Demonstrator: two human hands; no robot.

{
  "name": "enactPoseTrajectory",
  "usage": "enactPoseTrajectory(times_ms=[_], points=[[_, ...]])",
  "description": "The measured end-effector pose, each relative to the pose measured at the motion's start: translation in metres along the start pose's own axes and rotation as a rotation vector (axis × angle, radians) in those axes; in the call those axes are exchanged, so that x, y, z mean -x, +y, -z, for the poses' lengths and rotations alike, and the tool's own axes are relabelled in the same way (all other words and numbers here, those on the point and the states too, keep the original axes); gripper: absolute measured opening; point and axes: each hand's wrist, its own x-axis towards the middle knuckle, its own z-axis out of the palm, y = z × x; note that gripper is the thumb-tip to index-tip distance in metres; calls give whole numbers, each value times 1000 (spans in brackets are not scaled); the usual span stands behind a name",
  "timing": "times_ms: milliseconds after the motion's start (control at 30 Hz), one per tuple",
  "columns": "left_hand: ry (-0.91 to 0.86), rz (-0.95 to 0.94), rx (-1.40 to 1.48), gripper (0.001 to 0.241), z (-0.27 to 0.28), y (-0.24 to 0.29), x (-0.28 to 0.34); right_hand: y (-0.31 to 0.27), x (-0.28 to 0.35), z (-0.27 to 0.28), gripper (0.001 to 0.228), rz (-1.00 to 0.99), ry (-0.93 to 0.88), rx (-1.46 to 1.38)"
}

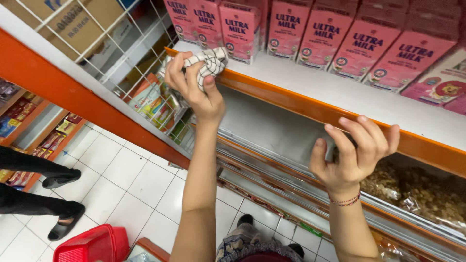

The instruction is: The person sprays liquid from a green bottle onto store shelves and wipes the surfaces and nearby products, including snack boxes and drink cartons, with a cloth.

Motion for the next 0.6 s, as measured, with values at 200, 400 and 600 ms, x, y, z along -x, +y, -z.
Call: enactPoseTrajectory(times_ms=[200, 400, 600], points=[[-80, -45, 172, 36, -23, 41, 54, -25, 0, -49, 53, -37, -181, 39], [-138, -443, 17, 29, -33, 2, 73, -25, 9, -73, 55, -74, -220, 141], [-17, -14, -85, 44, -12, -85, 29, -19, 14, -78, 48, -41, -284, 372]])
